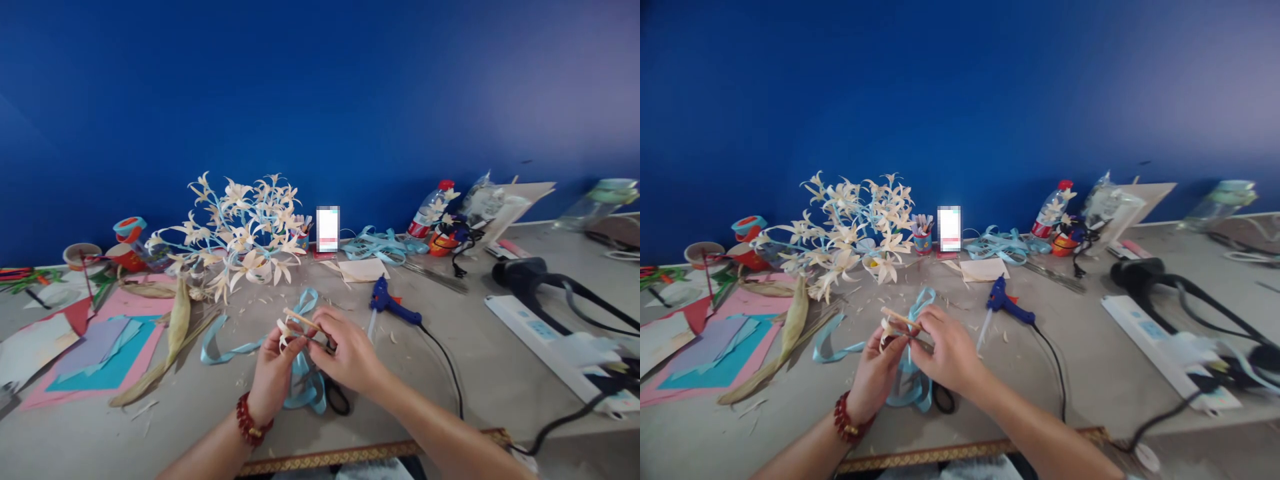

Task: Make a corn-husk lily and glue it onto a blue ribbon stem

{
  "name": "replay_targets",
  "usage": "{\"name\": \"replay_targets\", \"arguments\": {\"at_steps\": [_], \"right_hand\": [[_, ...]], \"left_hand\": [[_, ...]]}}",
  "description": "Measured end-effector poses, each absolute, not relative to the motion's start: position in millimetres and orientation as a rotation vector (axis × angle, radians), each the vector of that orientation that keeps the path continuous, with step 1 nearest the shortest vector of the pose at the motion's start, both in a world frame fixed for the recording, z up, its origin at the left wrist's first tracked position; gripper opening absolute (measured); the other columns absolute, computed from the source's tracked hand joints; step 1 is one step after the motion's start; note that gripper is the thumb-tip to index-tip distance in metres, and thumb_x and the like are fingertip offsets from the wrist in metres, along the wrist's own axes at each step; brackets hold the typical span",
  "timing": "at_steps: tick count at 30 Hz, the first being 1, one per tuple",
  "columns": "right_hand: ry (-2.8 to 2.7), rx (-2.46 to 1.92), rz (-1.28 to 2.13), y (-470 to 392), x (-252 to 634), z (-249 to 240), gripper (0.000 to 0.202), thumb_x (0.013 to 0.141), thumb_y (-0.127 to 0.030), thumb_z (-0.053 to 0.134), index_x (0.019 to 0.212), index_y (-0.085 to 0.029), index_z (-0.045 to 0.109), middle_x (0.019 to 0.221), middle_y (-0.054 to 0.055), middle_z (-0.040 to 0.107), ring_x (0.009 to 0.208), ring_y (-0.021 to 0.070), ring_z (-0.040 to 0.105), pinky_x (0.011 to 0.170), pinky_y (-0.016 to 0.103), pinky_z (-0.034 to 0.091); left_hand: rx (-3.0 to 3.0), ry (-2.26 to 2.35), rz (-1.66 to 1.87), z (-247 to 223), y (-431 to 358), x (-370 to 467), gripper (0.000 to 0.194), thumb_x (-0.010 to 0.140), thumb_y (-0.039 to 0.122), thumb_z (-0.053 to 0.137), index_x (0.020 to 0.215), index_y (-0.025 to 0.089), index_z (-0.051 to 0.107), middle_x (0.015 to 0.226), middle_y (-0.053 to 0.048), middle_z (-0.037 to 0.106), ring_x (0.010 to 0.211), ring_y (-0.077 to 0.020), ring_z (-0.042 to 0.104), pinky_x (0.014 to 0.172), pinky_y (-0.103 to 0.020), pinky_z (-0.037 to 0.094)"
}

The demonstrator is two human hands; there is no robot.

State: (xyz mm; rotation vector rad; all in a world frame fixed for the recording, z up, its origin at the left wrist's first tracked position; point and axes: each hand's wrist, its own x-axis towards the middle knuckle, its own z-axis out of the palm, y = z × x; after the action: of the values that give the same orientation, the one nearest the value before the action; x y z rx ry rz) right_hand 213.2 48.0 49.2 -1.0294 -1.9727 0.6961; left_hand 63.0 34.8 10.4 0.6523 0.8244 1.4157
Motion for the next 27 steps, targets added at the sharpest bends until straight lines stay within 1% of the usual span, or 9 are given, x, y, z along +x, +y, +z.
{"name": "replay_targets", "arguments": {"at_steps": [4, 7, 9, 11, 12, 14, 16, 21, 27], "right_hand": [[-1.781, -1.013, 1.067, 54.4, 214.3, 42.1, 0.002, 0.079, -0.017, 0.057, 0.078, -0.019, 0.057, 0.079, -0.001, 0.049, 0.067, 0.0137, 0.048, 0.059, 0.023, 0.035], [-1.626, -0.955, 1.354, 60.4, 216.8, 38.8, 0.012, 0.078, -0.027, 0.062, 0.073, -0.018, 0.057, 0.073, -0.002, 0.048, 0.065, 0.0132, 0.045, 0.058, 0.024, 0.033], [-1.552, -0.958, 1.488, 62.9, 218.5, 39.0, 0.02, 0.081, -0.035, 0.062, 0.073, -0.017, 0.059, 0.068, -0.003, 0.048, 0.061, 0.0123, 0.043, 0.057, 0.024, 0.032], [-1.529, -0.984, 1.488, 63.5, 219.8, 40.0, 0.026, 0.086, -0.041, 0.059, 0.075, -0.017, 0.063, 0.07, -0.002, 0.05, 0.062, 0.0124, 0.045, 0.057, 0.024, 0.033], [-1.535, -0.995, 1.439, 63.3, 220.2, 40.4, 0.027, 0.087, -0.042, 0.058, 0.079, -0.017, 0.066, 0.074, 0.0, 0.054, 0.065, 0.0132, 0.048, 0.059, 0.024, 0.035], [-1.561, -1.005, 1.319, 62.4, 220.7, 40.5, 0.024, 0.088, -0.041, 0.058, 0.089, -0.019, 0.068, 0.086, 0.002, 0.059, 0.074, 0.0151, 0.053, 0.064, 0.025, 0.039], [-1.581, -1.006, 1.24, 61.5, 221.3, 39.2, 0.021, 0.087, -0.037, 0.06, 0.094, -0.019, 0.067, 0.092, 0.003, 0.06, 0.079, 0.0162, 0.054, 0.068, 0.025, 0.041], [-1.572, -1.072, 1.272, 61.1, 223.1, 34.9, 0.019, 0.084, -0.036, 0.062, 0.09, -0.018, 0.064, 0.077, -0.001, 0.056, 0.066, 0.0132, 0.048, 0.059, 0.024, 0.037], [-1.605, -1.097, 1.29, 59.4, 218.7, 33.4, 0.02, 0.08, -0.036, 0.067, 0.079, -0.018, 0.059, 0.062, -0.006, 0.044, 0.055, 0.01, 0.036, 0.052, 0.022, 0.028]], "left_hand": [[0.707, 0.837, 1.426, 7.2, 35.0, 60.0, 0.018, 0.064, 0.02, 0.084, 0.078, 0.018, 0.074, 0.077, 0.001, 0.069, 0.073, -0.0117, 0.061, 0.073, -0.022, 0.049], [0.742, 0.819, 1.401, 5.8, 35.5, 58.1, 0.015, 0.067, 0.02, 0.083, 0.078, 0.018, 0.074, 0.076, 0.002, 0.067, 0.071, -0.0106, 0.057, 0.072, -0.021, 0.046], [0.744, 0.808, 1.398, 5.7, 36.0, 57.6, 0.014, 0.068, 0.02, 0.082, 0.079, 0.019, 0.074, 0.077, 0.001, 0.066, 0.073, -0.0108, 0.057, 0.073, -0.021, 0.046], [0.731, 0.812, 1.397, 6.4, 36.7, 57.5, 0.013, 0.068, 0.021, 0.082, 0.078, 0.019, 0.074, 0.078, 0.001, 0.066, 0.075, -0.0107, 0.056, 0.074, -0.02, 0.045], [0.722, 0.818, 1.395, 6.9, 37.1, 57.5, 0.013, 0.068, 0.021, 0.082, 0.078, 0.019, 0.073, 0.078, 0.002, 0.065, 0.074, -0.0105, 0.055, 0.074, -0.02, 0.044], [0.712, 0.829, 1.388, 8.0, 37.7, 57.4, 0.015, 0.068, 0.023, 0.082, 0.079, 0.019, 0.073, 0.076, 0.002, 0.063, 0.073, -0.01, 0.053, 0.072, -0.019, 0.043], [0.711, 0.828, 1.388, 8.8, 38.0, 57.2, 0.015, 0.068, 0.023, 0.082, 0.079, 0.018, 0.072, 0.076, 0.002, 0.062, 0.072, -0.0099, 0.051, 0.071, -0.019, 0.043], [0.708, 0.795, 1.377, 9.2, 39.1, 57.5, 0.011, 0.07, 0.021, 0.08, 0.075, 0.017, 0.07, 0.075, 0.001, 0.06, 0.073, -0.0106, 0.052, 0.071, -0.02, 0.043], [0.678, 0.774, 1.377, 8.3, 39.9, 58.4, 0.01, 0.071, 0.02, 0.079, 0.076, 0.018, 0.071, 0.074, 0.001, 0.061, 0.073, -0.0109, 0.053, 0.071, -0.02, 0.044]]}}
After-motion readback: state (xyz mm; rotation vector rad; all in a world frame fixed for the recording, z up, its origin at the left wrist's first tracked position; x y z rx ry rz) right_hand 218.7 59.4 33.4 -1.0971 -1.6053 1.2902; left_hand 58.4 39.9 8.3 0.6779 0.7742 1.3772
